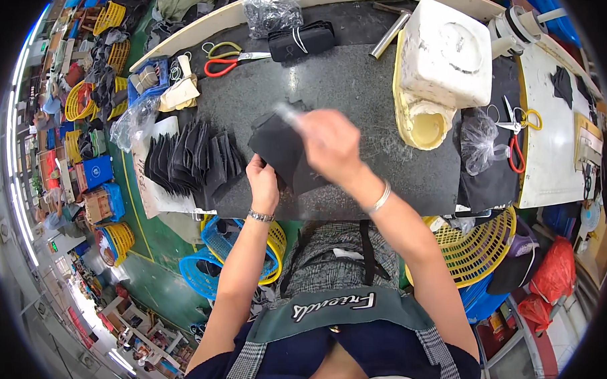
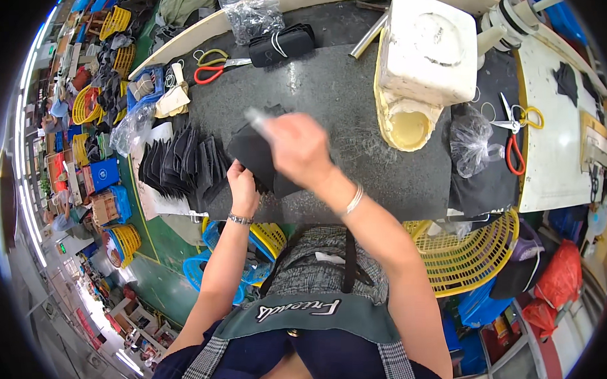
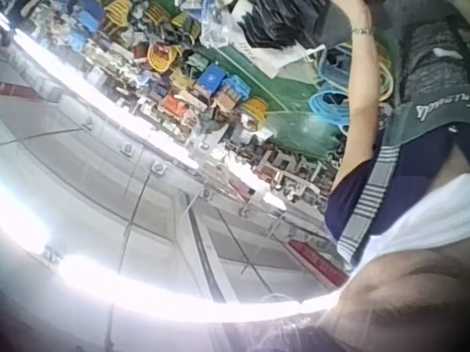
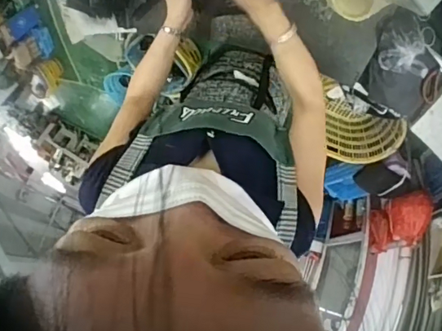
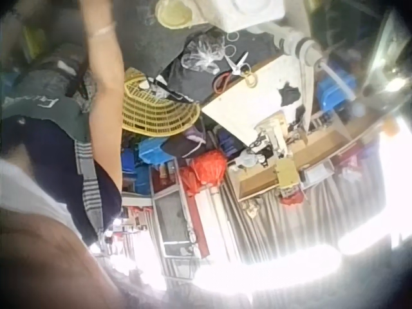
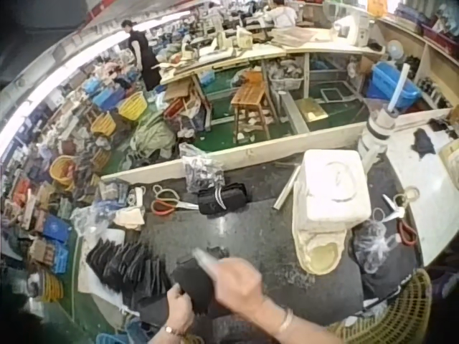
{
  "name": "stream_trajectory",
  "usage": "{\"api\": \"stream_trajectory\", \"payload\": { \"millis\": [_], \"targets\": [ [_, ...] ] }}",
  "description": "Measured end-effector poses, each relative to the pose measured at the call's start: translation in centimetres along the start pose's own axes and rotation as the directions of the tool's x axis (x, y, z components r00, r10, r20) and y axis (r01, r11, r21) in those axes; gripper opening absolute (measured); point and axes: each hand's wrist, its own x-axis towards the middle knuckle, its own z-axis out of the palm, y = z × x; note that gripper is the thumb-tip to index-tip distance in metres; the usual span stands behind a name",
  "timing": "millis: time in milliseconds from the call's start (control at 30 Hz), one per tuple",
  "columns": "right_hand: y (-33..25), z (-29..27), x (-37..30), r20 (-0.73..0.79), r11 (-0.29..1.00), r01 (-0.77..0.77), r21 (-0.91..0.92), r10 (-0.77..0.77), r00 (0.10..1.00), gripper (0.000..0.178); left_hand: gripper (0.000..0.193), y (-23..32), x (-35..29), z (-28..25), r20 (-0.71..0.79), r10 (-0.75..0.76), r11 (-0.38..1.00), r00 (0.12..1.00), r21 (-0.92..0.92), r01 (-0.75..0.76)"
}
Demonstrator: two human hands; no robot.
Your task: The person applies adhesive to leather pieces with an applicator, sorts material components in plastic baskets, wipes down the work surface, and presses lining strips onto scalloped leather cutouts by hand.
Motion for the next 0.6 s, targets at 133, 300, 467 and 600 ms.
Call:
{"api": "stream_trajectory", "payload": {
  "millis": [133, 300, 467, 600],
  "targets": [
    [-3.0, 1.7, -1.7, 0.337, 0.974, -0.103, 0.204, 0.029, 0.941, 0.008, 0.015, -0.6, -0.2, 0.2, 0.004, 0.090, 0.972, 0.996, 0.218, -0.089],
    [-1.2, 1.1, -0.7, 0.381, 0.797, -0.566, 0.208, 0.467, 0.798, 0.010, 0.021, -0.2, 0.3, 0.9, 0.059, 0.180, 0.943, 0.982, 0.274, -0.189],
    [-3.8, 0.1, 0.5, 0.348, 0.567, -0.780, 0.264, 0.699, 0.625, 0.009, 0.025, 0.7, 0.0, 0.8, 0.080, 0.118, 0.939, 0.990, 0.315, -0.138],
    [-2.9, 0.6, 0.5, 0.329, 0.802, -0.546, 0.243, 0.461, 0.824, 0.008, 0.028, -0.8, 0.1, 0.1, 0.112, 0.175, 0.943, 0.978, 0.265, -0.200]
  ]
}}
